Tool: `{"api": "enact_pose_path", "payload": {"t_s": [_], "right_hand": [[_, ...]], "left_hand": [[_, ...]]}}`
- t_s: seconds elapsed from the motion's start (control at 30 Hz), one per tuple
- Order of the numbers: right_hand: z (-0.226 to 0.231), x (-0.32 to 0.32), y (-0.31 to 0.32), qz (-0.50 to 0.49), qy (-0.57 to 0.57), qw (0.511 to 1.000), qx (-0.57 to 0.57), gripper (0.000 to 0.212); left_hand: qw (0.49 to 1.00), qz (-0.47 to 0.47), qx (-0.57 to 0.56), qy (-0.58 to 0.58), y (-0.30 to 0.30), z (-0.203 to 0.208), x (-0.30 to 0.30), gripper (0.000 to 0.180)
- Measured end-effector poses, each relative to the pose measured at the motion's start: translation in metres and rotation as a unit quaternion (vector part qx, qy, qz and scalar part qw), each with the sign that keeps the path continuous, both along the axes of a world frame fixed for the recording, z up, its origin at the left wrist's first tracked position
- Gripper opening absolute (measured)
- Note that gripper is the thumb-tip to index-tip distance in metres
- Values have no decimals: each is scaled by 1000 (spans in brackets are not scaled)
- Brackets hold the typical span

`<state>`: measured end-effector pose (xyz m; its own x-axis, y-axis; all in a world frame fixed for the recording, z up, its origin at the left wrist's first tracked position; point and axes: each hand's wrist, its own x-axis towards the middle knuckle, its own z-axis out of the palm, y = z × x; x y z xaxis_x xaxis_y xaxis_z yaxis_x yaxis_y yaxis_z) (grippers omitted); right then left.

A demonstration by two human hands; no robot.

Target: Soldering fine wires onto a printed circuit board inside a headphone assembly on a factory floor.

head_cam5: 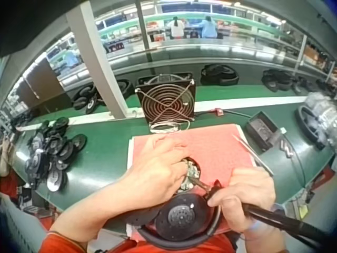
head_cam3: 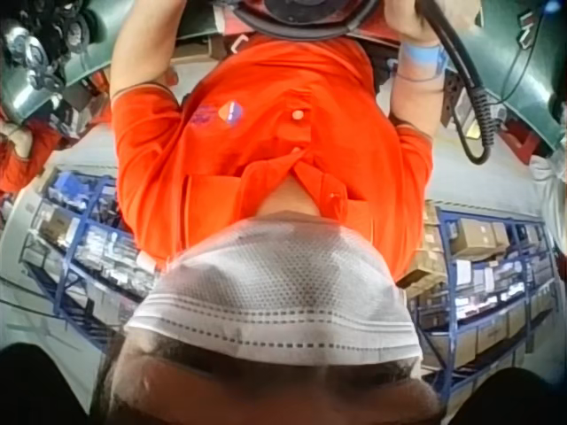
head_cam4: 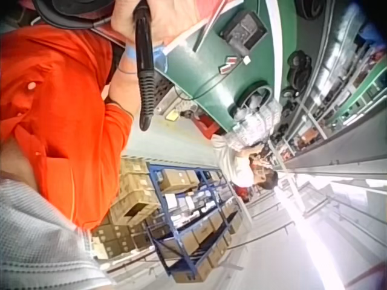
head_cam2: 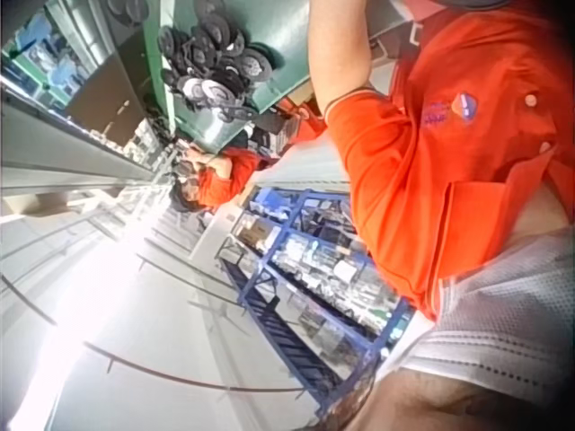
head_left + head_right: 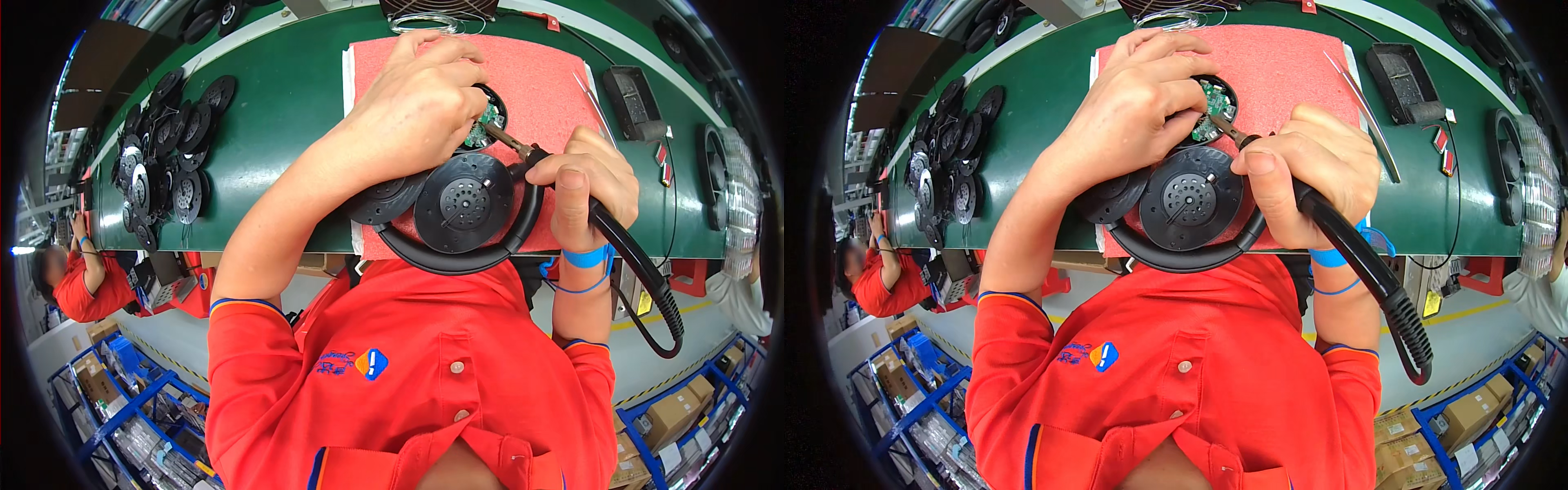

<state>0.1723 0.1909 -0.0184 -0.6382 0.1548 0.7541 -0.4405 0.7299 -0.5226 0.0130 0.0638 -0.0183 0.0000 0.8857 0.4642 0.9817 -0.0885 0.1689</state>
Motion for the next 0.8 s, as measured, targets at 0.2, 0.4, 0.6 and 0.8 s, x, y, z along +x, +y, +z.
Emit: {"api": "enact_pose_path", "payload": {"t_s": [0.2, 0.4, 0.6, 0.8], "right_hand": [[0, -1, 2, 12, -6, 1000, 14, 34], [2, 5, 5, 2, -2, 1000, 28, 37], [-6, 38, 36, -185, 76, 980, -1, 54], [-19, 104, 104, -412, -70, 903, -102, 19]], "left_hand": [[1000, 16, -9, 25, 0, 0, 3, 5], [999, 14, -9, 46, 3, 2, 6, 5], [999, 0, 3, 48, 3, 6, 7, 5], [999, 4, -19, 39, -2, 16, 10, 7]]}}
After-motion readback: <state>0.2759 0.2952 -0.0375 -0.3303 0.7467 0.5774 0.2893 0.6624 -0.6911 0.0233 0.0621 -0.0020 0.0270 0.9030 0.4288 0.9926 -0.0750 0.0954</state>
